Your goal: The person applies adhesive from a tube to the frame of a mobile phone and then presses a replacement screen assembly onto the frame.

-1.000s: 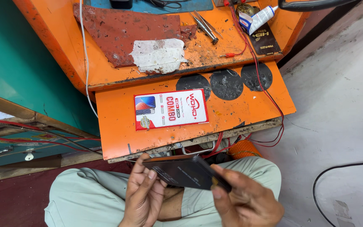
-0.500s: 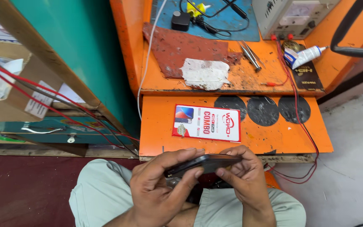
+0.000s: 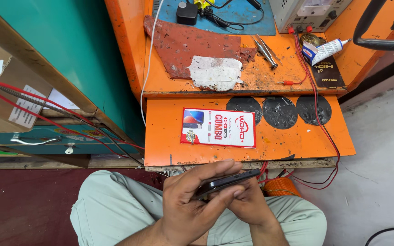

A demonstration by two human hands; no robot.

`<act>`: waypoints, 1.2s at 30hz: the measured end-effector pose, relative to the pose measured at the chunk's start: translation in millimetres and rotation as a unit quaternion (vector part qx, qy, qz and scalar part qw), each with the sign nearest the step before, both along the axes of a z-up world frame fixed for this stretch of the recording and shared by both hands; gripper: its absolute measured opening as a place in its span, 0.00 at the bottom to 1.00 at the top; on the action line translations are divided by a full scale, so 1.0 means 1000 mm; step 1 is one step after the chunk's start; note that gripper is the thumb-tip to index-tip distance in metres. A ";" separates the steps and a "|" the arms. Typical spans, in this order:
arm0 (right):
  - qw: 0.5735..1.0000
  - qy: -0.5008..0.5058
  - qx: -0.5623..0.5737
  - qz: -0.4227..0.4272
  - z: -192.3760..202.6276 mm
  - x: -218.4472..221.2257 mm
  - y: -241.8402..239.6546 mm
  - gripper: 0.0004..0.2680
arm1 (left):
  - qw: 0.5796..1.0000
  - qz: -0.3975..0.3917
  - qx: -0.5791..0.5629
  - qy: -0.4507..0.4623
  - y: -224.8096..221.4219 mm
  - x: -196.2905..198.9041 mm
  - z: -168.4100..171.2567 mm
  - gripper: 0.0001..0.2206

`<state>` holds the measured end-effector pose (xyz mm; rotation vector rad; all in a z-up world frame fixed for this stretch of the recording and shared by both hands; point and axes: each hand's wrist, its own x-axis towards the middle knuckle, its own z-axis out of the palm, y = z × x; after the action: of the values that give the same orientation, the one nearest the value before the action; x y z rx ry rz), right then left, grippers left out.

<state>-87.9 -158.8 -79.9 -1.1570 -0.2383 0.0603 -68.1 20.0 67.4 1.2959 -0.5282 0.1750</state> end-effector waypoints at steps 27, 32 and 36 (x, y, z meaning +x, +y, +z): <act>0.949 -0.170 0.012 -0.266 0.064 -0.030 0.015 0.11 | 0.995 -0.062 0.069 -0.024 0.009 0.000 -0.018 0.13; 0.954 -0.157 0.002 -0.257 0.065 -0.031 0.015 0.10 | 0.996 -0.052 0.076 -0.010 0.008 0.001 -0.019 0.13; 0.956 -0.133 0.052 -0.254 0.060 -0.029 0.018 0.10 | 0.995 -0.037 0.091 -0.014 0.005 0.002 -0.012 0.14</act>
<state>-116.9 -141.0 -20.2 -1.0892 -0.1726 -0.5601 -66.1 24.9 55.5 1.4509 -0.6252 0.0849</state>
